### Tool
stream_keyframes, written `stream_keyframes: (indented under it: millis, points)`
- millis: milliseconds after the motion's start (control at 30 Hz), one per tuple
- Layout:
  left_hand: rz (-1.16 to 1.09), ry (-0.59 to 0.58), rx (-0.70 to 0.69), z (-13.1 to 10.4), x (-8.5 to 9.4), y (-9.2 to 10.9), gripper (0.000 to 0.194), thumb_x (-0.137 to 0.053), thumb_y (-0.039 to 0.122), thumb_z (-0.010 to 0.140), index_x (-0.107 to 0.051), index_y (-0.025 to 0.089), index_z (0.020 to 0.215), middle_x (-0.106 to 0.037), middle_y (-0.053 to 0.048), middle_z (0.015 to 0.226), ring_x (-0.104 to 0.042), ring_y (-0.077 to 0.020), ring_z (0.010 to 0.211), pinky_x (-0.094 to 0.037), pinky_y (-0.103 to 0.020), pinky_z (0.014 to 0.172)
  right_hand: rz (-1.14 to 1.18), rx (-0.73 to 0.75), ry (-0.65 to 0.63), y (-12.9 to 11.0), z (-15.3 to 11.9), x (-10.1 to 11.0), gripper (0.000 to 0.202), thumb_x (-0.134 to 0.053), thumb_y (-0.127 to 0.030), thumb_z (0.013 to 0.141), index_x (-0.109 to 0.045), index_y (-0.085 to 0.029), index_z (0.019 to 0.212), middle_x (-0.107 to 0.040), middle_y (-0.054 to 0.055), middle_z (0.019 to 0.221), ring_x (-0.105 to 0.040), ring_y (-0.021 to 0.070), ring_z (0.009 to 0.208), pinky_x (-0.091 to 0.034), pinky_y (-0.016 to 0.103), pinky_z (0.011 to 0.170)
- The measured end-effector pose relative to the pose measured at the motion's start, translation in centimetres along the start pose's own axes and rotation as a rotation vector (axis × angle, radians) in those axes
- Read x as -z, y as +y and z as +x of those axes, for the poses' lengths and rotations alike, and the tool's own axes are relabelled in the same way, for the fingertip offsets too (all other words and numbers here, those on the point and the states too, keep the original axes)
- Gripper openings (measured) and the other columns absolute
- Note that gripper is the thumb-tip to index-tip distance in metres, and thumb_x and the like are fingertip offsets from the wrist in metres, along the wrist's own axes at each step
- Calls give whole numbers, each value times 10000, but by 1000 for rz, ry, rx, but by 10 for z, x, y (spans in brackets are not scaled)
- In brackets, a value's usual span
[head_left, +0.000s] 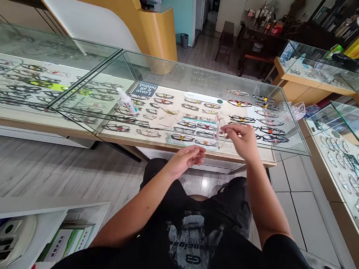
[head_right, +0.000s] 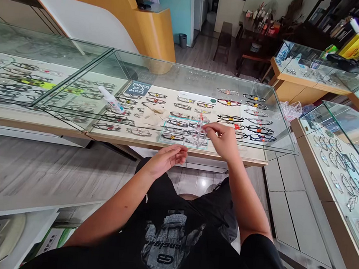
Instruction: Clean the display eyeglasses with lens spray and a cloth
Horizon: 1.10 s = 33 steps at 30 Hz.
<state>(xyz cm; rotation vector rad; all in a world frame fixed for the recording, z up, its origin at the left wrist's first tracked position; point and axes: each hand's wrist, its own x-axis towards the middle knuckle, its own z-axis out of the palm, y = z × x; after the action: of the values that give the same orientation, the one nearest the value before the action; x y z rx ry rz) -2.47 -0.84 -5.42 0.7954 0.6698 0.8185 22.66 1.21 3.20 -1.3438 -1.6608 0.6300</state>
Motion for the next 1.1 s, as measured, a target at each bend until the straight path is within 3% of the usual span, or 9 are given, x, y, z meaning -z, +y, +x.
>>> stream_keyframes:
  millis: [167,367,467,600,700,900,1100]
  points:
    - [9,21,0,0,-18,-1,533,-942,548,794,-825,161,1141,-791,-85,1014,-737,-174,889,-593,-292,826,85,114,-7,8,-66,-30,270,-618,-350,1035,-874,-276,1077,-867,68,983,-788,237,867,-601,383,794]
    - [61,52,-4,-3,-19,-13,431,-996,469,732,-817,160,974,-772,-39,902,-697,-136,799,-570,-262,780,184,149,-56,9,-100,-40,245,-626,-365,1064,-856,-309,1128,-864,66,1032,-784,246,915,-605,413,866]
    - [132,67,-61,-5,-18,-16,413,-987,470,739,-807,155,937,-761,-38,870,-696,-147,771,-588,-287,766,245,63,-31,11,-108,-45,208,-656,-393,1046,-838,-297,1078,-856,65,1035,-767,249,935,-584,409,866]
    - [269,105,-165,-10,-18,-16,363,-950,469,790,-801,166,926,-765,-41,869,-725,-167,779,-621,-308,776,468,-184,53,19,-110,-55,220,-751,-448,961,-767,-267,1085,-817,57,1019,-738,246,963,-558,386,877]
    - [380,116,-207,-15,-19,-15,342,-917,478,829,-814,187,976,-799,-56,947,-765,-193,858,-644,-324,832,583,-316,-27,22,-109,-60,256,-811,-472,908,-773,-253,1034,-792,41,987,-707,228,931,-537,364,875]
    - [476,107,-230,-19,-20,-16,367,-883,521,847,-807,201,1010,-814,-68,999,-784,-225,929,-664,-367,896,808,-426,-96,20,-107,-67,224,-899,-469,850,-816,-268,905,-784,14,894,-691,221,890,-531,373,920]
    - [448,135,-238,-14,-13,-11,338,-873,507,863,-769,205,977,-772,-41,944,-751,-181,862,-626,-308,814,964,-484,13,24,-108,-68,231,-949,-430,788,-799,-260,832,-755,2,866,-659,195,857,-517,351,895]
